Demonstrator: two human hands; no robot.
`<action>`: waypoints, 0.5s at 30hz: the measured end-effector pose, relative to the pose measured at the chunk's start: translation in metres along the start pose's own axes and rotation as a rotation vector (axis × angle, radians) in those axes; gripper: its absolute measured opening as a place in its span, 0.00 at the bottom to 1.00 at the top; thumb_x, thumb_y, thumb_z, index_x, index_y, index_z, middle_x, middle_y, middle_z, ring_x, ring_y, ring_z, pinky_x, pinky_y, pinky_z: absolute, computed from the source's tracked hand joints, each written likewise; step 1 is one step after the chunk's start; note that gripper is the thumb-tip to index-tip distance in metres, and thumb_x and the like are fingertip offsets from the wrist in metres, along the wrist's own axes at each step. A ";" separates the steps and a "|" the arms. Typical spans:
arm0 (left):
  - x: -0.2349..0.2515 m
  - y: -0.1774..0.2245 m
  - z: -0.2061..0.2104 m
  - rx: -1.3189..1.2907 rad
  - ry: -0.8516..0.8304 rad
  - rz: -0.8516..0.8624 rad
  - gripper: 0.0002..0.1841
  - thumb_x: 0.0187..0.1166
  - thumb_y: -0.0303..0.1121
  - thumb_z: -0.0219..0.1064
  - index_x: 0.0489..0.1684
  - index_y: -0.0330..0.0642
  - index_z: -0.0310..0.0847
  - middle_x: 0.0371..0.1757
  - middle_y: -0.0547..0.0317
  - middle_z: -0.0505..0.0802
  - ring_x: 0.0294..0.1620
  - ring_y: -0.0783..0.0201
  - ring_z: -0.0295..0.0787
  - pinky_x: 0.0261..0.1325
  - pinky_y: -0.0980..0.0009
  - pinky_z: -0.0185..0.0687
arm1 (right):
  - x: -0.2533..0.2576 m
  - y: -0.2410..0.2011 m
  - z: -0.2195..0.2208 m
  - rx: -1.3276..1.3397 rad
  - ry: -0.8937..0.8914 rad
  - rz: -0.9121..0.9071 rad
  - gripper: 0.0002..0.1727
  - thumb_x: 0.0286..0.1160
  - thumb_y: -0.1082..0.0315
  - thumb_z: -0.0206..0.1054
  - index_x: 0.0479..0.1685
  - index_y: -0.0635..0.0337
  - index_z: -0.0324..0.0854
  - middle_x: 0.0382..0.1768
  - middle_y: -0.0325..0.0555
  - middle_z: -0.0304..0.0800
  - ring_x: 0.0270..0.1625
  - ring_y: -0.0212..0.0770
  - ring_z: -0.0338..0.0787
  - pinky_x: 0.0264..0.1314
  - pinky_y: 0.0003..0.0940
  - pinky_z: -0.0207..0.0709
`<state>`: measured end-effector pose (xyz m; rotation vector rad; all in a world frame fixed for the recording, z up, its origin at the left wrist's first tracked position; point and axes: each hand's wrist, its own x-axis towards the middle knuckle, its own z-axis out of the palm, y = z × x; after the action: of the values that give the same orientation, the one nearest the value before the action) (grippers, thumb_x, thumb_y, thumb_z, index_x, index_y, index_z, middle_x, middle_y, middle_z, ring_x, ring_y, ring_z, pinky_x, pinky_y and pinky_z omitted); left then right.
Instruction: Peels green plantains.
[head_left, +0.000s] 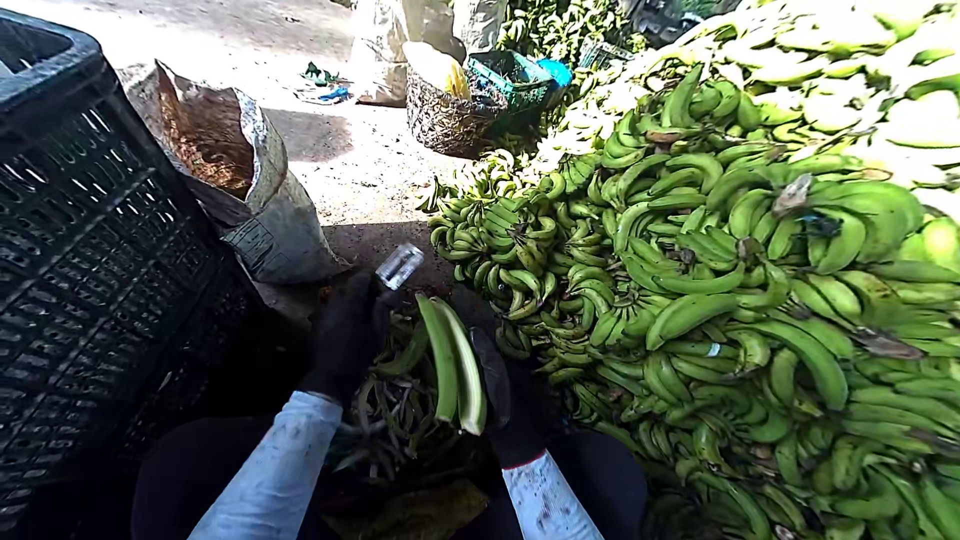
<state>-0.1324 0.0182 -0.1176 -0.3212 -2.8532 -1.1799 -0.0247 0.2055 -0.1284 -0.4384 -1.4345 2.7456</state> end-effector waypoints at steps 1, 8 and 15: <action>0.001 -0.002 -0.006 -0.053 -0.002 0.012 0.25 0.86 0.52 0.62 0.74 0.48 0.76 0.56 0.40 0.88 0.55 0.39 0.87 0.55 0.34 0.80 | 0.000 -0.003 -0.002 -0.018 0.033 -0.010 0.26 0.95 0.54 0.35 0.57 0.62 0.75 0.29 0.47 0.88 0.22 0.36 0.88 0.22 0.31 0.86; -0.058 0.018 0.000 -0.219 -0.541 0.387 0.28 0.82 0.59 0.59 0.76 0.58 0.80 0.60 0.55 0.91 0.57 0.56 0.89 0.59 0.47 0.86 | 0.033 -0.027 -0.032 0.086 0.066 -0.228 0.19 0.91 0.59 0.39 0.58 0.63 0.71 0.29 0.48 0.88 0.24 0.35 0.90 0.26 0.29 0.88; -0.026 0.006 0.011 0.063 -0.116 0.347 0.23 0.78 0.40 0.69 0.75 0.60 0.82 0.55 0.43 0.92 0.58 0.39 0.88 0.59 0.36 0.80 | 0.022 0.001 -0.012 0.101 -0.168 -0.049 0.21 0.89 0.57 0.42 0.59 0.58 0.77 0.36 0.47 0.91 0.31 0.36 0.92 0.31 0.31 0.88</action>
<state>-0.1053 0.0253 -0.1246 -0.8658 -2.7620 -1.0320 -0.0426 0.2171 -0.1410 -0.1704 -1.3095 2.8582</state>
